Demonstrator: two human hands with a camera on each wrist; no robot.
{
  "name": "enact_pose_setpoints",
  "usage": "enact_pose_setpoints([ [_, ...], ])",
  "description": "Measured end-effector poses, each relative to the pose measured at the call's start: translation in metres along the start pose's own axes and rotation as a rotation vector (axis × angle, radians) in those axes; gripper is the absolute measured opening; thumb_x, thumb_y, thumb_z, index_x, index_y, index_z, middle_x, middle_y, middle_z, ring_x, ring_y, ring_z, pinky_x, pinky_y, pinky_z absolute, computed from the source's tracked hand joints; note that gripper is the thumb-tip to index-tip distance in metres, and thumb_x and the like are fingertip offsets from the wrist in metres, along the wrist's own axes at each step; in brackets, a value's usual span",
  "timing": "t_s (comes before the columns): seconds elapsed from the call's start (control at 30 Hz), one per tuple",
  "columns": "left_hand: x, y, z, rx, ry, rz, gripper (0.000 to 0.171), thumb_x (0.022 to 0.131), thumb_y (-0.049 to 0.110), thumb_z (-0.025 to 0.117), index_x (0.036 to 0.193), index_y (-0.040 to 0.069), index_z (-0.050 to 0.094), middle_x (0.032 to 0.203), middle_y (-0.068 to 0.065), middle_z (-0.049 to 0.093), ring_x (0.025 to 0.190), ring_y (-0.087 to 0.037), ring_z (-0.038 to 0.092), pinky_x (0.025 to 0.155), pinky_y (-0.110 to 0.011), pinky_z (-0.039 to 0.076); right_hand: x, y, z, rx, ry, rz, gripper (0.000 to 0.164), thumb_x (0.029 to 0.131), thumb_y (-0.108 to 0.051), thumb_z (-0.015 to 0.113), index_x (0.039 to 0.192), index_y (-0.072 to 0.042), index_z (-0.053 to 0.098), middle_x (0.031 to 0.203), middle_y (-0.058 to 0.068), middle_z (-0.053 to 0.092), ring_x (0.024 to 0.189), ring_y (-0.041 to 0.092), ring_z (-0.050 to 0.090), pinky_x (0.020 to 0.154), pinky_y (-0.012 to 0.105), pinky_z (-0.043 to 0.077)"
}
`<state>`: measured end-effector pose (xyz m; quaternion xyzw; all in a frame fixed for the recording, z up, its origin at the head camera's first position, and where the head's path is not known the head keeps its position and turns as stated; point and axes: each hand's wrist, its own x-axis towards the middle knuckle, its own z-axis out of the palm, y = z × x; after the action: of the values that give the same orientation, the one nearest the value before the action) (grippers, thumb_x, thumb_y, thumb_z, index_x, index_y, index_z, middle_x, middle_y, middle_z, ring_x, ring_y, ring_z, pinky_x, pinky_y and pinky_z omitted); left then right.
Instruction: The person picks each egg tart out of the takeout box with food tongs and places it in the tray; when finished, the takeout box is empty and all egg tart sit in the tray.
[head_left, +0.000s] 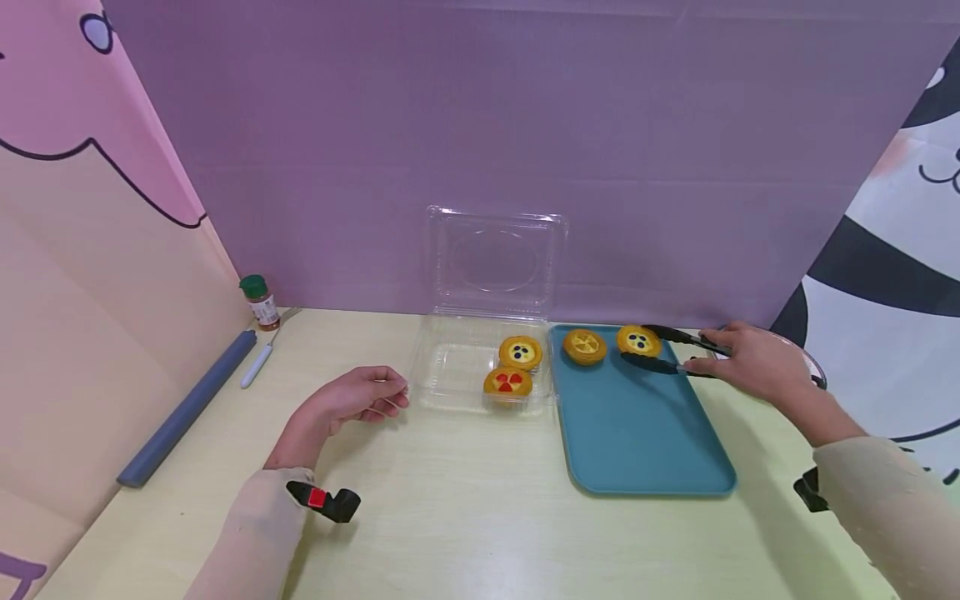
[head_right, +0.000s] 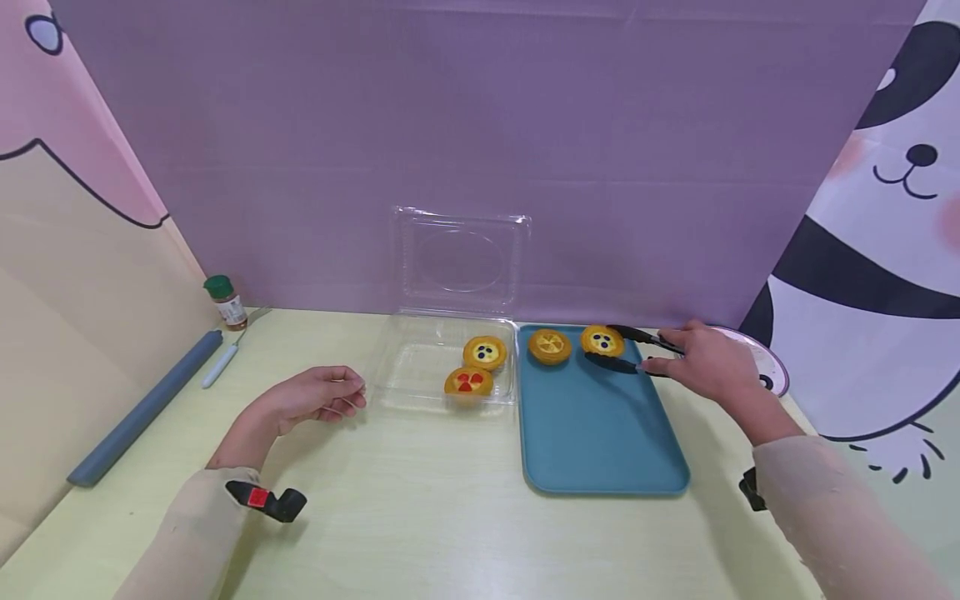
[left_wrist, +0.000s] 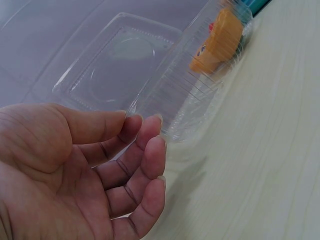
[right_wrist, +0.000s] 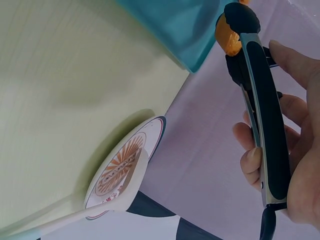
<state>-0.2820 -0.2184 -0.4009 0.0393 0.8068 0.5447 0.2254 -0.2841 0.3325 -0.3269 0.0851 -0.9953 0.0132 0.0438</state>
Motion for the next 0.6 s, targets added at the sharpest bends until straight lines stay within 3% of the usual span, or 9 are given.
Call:
enact_pose_setpoints([
  [0.2, 0.0003, 0.0005, 0.0, -0.003, 0.002, -0.004, 0.033, 0.106, 0.023, 0.049, 0.123, -0.004, 0.055, 0.102, -0.005, 0.068, 0.088, -0.016, 0.065, 0.08, -0.031, 0.051, 0.0041, -0.0008, 0.0032, -0.001, -0.002, -0.007, 0.082, 0.087, -0.066, 0.063, 0.139, -0.003, 0.057, 0.12, 0.025, 0.063, 0.092, 0.034, 0.063, 0.069, 0.047, 0.055],
  [0.6, -0.001, 0.0023, 0.0004, -0.016, 0.002, -0.002, 0.033, 0.105, 0.023, 0.05, 0.126, -0.003, 0.053, 0.098, -0.003, 0.068, 0.088, -0.016, 0.066, 0.08, -0.032, 0.051, 0.009, 0.0, 0.0078, 0.03, -0.043, 0.0, 0.085, 0.086, -0.066, 0.065, 0.14, -0.002, 0.055, 0.122, 0.027, 0.061, 0.093, 0.034, 0.063, 0.062, 0.042, 0.053],
])
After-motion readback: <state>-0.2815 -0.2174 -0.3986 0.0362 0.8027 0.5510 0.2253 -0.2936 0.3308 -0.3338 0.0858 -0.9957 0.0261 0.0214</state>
